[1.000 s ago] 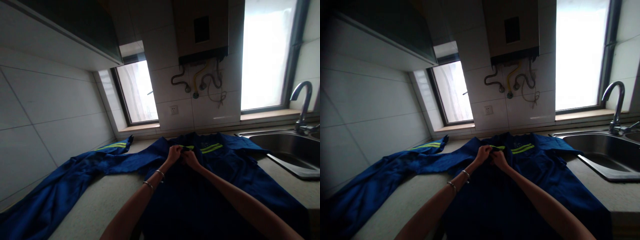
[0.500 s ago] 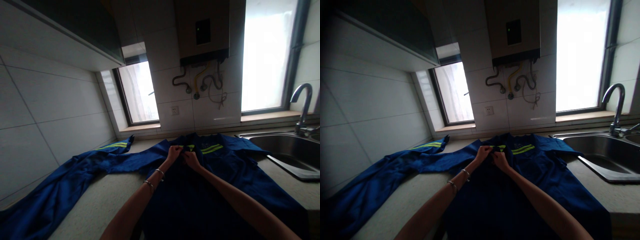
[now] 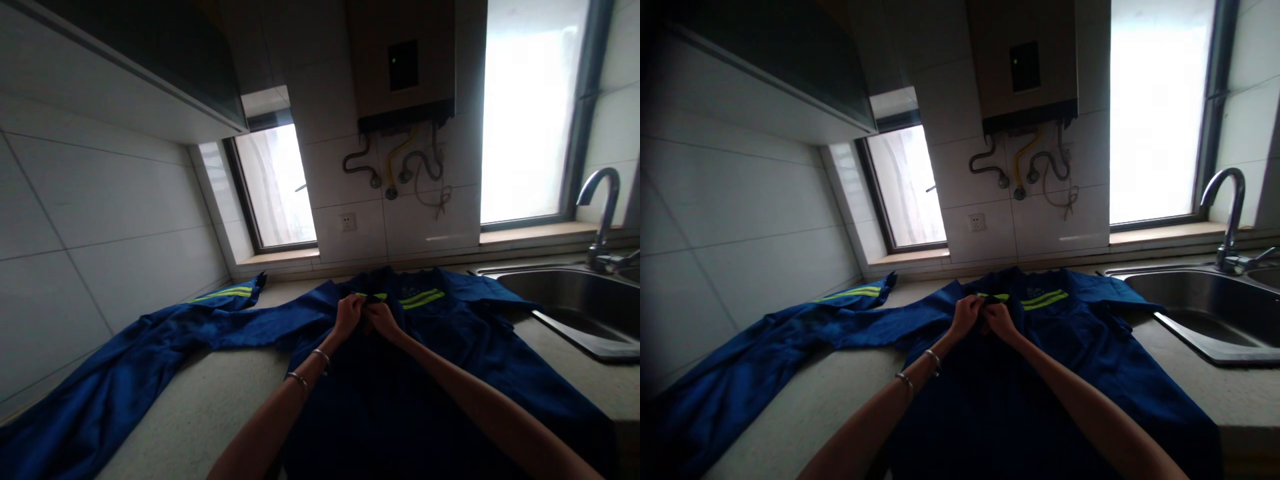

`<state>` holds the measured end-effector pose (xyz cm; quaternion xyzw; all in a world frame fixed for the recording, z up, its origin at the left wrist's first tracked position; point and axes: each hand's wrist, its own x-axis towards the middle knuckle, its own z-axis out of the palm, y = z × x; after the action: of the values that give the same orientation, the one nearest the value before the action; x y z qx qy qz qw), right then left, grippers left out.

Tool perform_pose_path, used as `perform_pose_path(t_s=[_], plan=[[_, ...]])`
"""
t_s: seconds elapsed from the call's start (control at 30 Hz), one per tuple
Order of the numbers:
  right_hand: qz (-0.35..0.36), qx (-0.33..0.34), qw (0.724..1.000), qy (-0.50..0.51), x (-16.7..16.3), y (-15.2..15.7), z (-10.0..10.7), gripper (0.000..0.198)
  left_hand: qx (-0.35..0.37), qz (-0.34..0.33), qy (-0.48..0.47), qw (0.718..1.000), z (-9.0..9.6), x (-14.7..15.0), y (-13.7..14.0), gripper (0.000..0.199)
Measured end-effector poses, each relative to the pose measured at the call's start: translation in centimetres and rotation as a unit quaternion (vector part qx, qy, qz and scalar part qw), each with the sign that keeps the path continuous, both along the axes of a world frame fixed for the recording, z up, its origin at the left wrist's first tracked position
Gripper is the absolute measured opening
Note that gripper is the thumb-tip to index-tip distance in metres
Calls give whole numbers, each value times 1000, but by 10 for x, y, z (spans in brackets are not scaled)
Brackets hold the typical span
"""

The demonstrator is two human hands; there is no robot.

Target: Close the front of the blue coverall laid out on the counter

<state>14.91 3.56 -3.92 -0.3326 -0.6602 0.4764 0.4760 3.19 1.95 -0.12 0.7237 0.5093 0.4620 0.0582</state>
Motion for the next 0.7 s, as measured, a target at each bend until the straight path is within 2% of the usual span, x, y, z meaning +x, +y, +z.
perform_pose_path(t_s=[0.1, 0.23, 0.33, 0.43, 0.53, 0.6, 0.7], plan=[[-15, 22, 1000, -14, -2, -3, -3, 41, -26, 10, -35, 999, 0, -3, 8, 23], [10, 89, 994, -61, -2, -5, -5, 42, -67, 46, -112, 990, -1, -12, 22, 34], [19, 78, 993, -81, 1, -4, -3, 42, -83, 24, -112, 990, 2, -20, 30, 34], [42, 80, 989, -116, 6, -4, 0, 44, -38, 25, -118, 992, 17, -28, 34, 24], [63, 79, 989, -109, 12, -6, 8, 47, 46, 77, -138, 986, 40, -31, 31, 23], [25, 88, 993, -73, 20, -5, 18, 50, 85, 92, -129, 984, 56, -27, 24, 24], [-94, 129, 986, -42, 45, 8, 35, 46, 107, 64, -59, 990, 70, -13, 7, 23]])
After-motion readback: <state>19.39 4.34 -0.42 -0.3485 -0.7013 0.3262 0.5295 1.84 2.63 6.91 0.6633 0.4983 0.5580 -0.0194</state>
